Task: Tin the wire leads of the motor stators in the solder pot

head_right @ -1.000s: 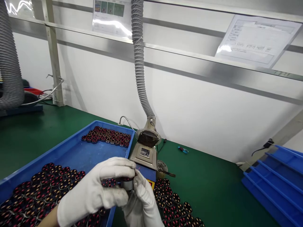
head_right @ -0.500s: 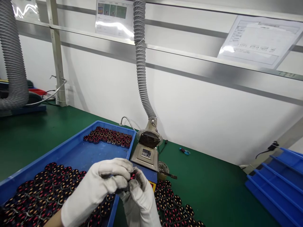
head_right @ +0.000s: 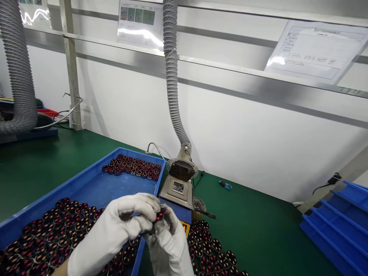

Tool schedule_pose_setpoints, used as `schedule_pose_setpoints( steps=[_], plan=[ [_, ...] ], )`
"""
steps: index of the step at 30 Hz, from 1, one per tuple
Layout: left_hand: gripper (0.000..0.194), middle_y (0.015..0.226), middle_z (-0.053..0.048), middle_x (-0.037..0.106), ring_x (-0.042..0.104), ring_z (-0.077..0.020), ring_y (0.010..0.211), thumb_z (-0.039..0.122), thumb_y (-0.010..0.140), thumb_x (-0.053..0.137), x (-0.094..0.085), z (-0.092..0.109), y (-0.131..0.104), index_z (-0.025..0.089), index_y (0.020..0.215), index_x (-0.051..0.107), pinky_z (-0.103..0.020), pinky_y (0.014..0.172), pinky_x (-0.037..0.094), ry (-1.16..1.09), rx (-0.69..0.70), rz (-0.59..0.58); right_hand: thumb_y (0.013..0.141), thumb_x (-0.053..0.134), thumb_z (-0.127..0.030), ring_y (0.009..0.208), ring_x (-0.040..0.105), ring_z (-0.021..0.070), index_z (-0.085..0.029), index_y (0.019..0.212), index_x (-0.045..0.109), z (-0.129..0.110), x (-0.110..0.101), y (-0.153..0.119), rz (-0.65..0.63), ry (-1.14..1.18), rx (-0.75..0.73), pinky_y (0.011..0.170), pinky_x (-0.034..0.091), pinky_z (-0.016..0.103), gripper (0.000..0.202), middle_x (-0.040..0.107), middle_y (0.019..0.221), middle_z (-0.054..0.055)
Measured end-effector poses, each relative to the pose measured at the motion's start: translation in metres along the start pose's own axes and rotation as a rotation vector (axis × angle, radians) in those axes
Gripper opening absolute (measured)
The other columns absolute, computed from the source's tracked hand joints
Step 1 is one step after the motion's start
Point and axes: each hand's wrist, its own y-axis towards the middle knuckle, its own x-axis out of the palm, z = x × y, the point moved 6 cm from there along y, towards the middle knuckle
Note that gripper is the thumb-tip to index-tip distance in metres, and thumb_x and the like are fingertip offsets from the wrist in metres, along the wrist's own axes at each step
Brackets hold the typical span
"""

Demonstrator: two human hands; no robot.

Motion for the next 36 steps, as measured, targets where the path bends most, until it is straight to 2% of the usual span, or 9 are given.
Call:
schedule_pose_setpoints(
  steps=[6,11,15,18,22,27,29,33,36],
  plan=[
    [0.02,0.08,0.0,0.072,0.064,-0.0097,0.065,0.008,0.066,0.055,-0.022,-0.007,0.0,0.019,0.074,0.069,-0.015,0.059,0.051,-0.064,-0.052,0.233,0.062,0.078,-0.034,0.075,0.067,0.0203,-0.024,0.088,0.07,-0.009,0.01,-0.013,-0.027,0.123,0.002,0.073,0.053,0.038,0.029,0.073,0.089,0.007],
    [0.055,0.106,-0.004,0.067,0.063,-0.0201,0.094,0.002,0.061,0.063,0.008,0.001,-0.001,0.025,0.11,0.062,-0.032,0.08,0.054,0.263,0.11,-0.104,0.063,0.077,-0.039,0.086,0.066,0.0182,-0.026,0.084,0.072,-0.008,0.005,-0.013,-0.02,0.177,0.043,0.08,0.051,0.033,0.025,0.073,0.093,0.003],
    [0.05,0.106,-0.004,0.068,0.062,-0.017,0.098,0.001,0.062,0.07,0.01,0.007,-0.004,0.026,0.105,0.065,-0.029,0.088,0.05,0.375,0.373,-0.077,0.065,0.075,-0.044,0.089,0.065,0.0166,-0.026,0.085,0.071,-0.005,0.0,-0.015,0.02,0.155,0.06,0.076,0.052,0.028,0.027,0.073,0.09,0.003],
    [0.044,0.102,-0.005,0.07,0.064,-0.0165,0.094,0.008,0.06,0.077,0.005,0.004,-0.001,0.023,0.101,0.068,-0.024,0.086,0.05,0.287,0.406,-0.1,0.067,0.073,-0.042,0.084,0.066,0.0195,-0.026,0.084,0.071,-0.003,-0.005,-0.014,0.065,0.117,0.011,0.07,0.054,0.033,0.023,0.073,0.088,0.003],
    [0.035,0.098,-0.001,0.072,0.065,-0.0154,0.092,0.005,0.064,0.071,0.001,-0.004,0.005,0.025,0.093,0.072,-0.02,0.084,0.049,0.154,0.288,-0.081,0.067,0.074,-0.036,0.074,0.065,0.018,-0.024,0.085,0.07,0.005,0.002,-0.01,0.039,0.138,0.028,0.064,0.054,0.032,0.022,0.071,0.088,0.004],
    [0.014,0.072,-0.002,0.073,0.066,-0.0184,0.075,0.01,0.064,0.066,-0.007,-0.011,0.006,0.021,0.064,0.074,-0.023,0.071,0.053,-0.087,0.103,0.11,0.062,0.079,-0.03,0.072,0.067,0.0159,-0.024,0.087,0.072,0.001,0.023,-0.012,-0.028,0.261,0.104,0.065,0.054,0.027,0.027,0.073,0.086,0.003],
    [0.014,0.075,-0.003,0.074,0.067,-0.0201,0.076,0.01,0.063,0.064,-0.011,-0.012,0.005,0.02,0.067,0.074,-0.024,0.068,0.053,-0.129,0.035,0.166,0.06,0.081,-0.03,0.072,0.068,0.0156,-0.024,0.088,0.072,-0.002,0.026,-0.015,-0.055,0.268,0.132,0.067,0.054,0.026,0.03,0.074,0.086,0.004],
    [0.044,0.1,-0.006,0.07,0.066,-0.0221,0.084,0.004,0.052,0.072,-0.003,-0.011,0.004,0.022,0.092,0.073,-0.027,0.073,0.053,-0.064,-0.078,-0.005,0.06,0.081,-0.032,0.083,0.067,0.0163,-0.028,0.085,0.072,-0.002,0.016,-0.016,-0.014,0.267,0.09,0.077,0.052,0.029,0.027,0.074,0.094,0.002],
    [0.035,0.107,-0.007,0.067,0.067,-0.0167,0.065,0.012,0.059,0.072,0.004,-0.015,0.001,0.024,0.092,0.073,-0.024,0.057,0.053,-0.21,-0.158,-0.092,0.061,0.079,-0.037,0.09,0.066,0.0186,-0.029,0.09,0.071,0.005,0.006,-0.013,-0.004,0.258,0.063,0.078,0.052,0.033,0.031,0.073,0.096,0.002]
  ],
)
